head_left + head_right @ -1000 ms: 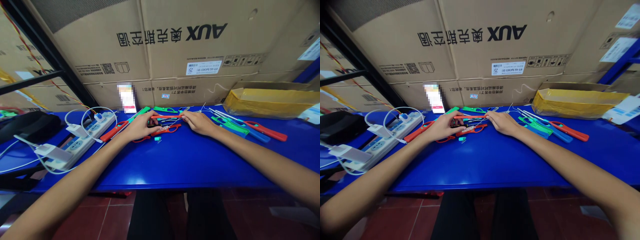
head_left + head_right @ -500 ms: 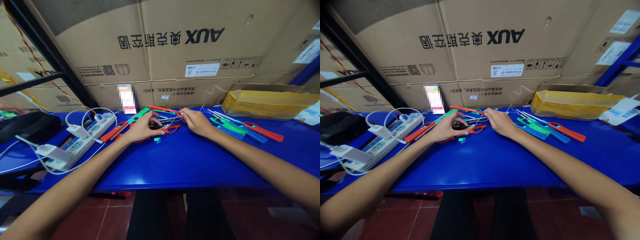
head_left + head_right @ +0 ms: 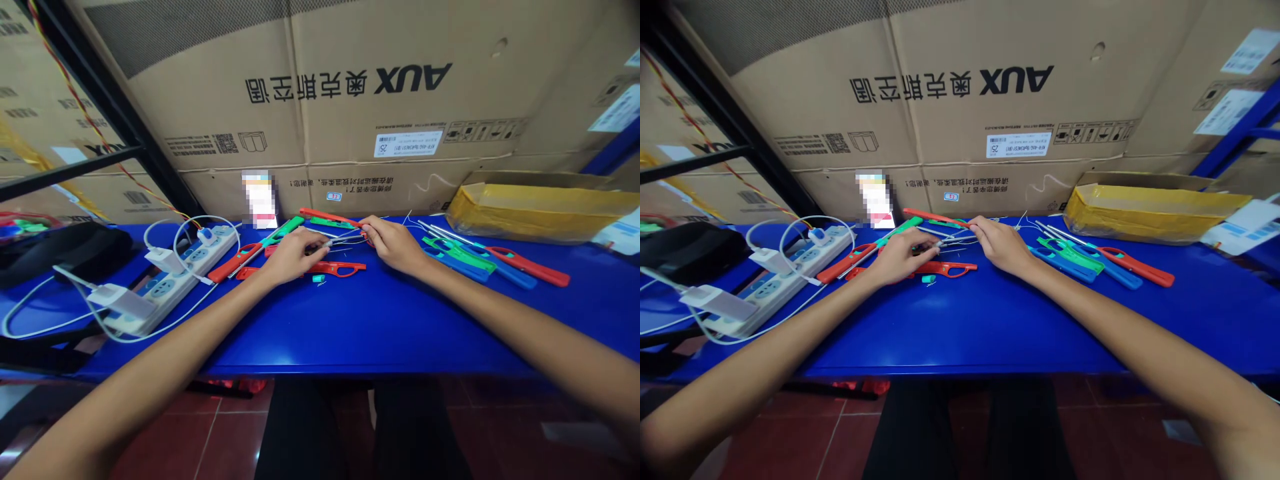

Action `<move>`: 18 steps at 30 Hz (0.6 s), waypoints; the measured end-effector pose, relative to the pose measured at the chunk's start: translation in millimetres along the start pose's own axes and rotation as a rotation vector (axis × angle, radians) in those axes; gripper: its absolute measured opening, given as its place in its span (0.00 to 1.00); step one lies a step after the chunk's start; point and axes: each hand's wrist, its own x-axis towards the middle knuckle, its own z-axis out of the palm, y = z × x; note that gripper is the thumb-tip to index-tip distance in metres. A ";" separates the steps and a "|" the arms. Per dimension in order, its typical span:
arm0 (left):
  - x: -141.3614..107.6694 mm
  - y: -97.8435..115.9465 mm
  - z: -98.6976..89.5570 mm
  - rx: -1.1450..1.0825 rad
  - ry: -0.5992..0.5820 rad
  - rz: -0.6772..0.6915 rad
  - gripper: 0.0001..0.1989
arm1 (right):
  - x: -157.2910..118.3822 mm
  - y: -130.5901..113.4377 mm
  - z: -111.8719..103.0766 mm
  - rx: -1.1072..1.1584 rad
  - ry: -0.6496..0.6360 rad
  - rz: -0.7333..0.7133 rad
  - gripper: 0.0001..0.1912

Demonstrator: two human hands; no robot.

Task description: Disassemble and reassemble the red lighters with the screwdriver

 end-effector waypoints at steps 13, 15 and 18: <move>-0.9 -2.1 -13.5 -0.096 0.295 -0.137 0.09 | 4.2 12.0 -3.8 0.126 -0.213 -0.007 0.17; 0.2 -3.0 -12.6 -0.143 0.331 -0.200 0.11 | 4.5 10.5 -4.3 0.151 -0.251 -0.005 0.18; 1.7 -6.6 -10.6 -0.230 0.339 -0.277 0.13 | 4.4 8.3 -4.9 0.188 -0.278 0.001 0.18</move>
